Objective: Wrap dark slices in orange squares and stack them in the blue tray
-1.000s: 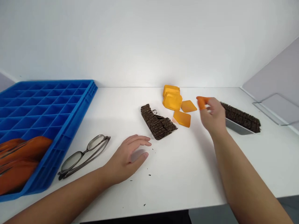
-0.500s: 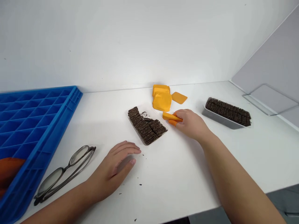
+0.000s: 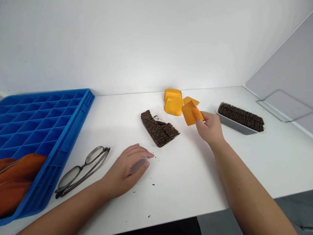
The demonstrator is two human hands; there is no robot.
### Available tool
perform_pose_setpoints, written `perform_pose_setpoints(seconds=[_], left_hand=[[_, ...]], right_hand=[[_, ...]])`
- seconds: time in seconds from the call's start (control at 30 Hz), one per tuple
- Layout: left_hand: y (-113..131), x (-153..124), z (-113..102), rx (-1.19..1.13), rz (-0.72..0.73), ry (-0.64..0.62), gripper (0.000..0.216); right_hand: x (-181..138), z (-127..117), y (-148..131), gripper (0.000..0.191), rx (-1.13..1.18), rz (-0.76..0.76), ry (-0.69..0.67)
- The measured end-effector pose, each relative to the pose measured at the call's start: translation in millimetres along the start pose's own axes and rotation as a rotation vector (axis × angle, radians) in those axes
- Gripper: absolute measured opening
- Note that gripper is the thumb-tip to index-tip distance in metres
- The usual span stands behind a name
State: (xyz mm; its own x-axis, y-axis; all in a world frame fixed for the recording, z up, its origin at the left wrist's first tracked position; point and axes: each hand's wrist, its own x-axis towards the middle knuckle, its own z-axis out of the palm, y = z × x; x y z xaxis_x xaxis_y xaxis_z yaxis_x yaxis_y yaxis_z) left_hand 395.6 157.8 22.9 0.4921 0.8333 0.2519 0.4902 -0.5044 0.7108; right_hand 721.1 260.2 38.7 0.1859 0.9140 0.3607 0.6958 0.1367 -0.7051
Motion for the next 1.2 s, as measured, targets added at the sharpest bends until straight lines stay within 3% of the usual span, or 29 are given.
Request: perform_pose_setpoints(seconds=[0.17,0.3,0.37,0.47,0.57,0.67,0.87,0.97,1.13,1.2], left_hand=[[-1,1,1,-0.013,-0.063,0.041,0.018],[2,0,0,-0.085,-0.047,0.113,0.019],[3,-2,-2,-0.108,-0.006,0.200,0.025],[1,-5,-5,-0.191,0.120,0.338,0.040],[-1,-9,-4,-0.392,0.304,0.356,0.046],[5,-12,3,-0.555,0.280,0.363,0.039],[18,-11,10,-0.638,0.050,0.479,0.009],[18,-10,8,-0.672,0.002,0.530,0.010],[15,-12,8,-0.706,0.001,0.456,0.025],[15,-13,9,-0.675,-0.029,0.555,0.019]], right_hand=[[-2,3,-9,0.072,0.173,-0.066,0.139],[-17,2,-46,0.064,0.305,-0.191,0.231],[-32,3,-74,0.061,0.359,-0.294,0.166],[-56,6,-118,0.051,0.421,-0.482,-0.077],[-74,13,-143,0.038,0.553,-0.628,-0.317],[-83,23,-145,0.034,0.603,-0.572,-0.381],[-86,25,-132,0.033,0.509,-0.439,-0.289],[-87,24,-135,0.034,0.537,-0.400,-0.296],[-95,38,-141,0.042,0.603,-0.299,-0.398],[-99,45,-142,0.037,0.621,-0.326,-0.414]])
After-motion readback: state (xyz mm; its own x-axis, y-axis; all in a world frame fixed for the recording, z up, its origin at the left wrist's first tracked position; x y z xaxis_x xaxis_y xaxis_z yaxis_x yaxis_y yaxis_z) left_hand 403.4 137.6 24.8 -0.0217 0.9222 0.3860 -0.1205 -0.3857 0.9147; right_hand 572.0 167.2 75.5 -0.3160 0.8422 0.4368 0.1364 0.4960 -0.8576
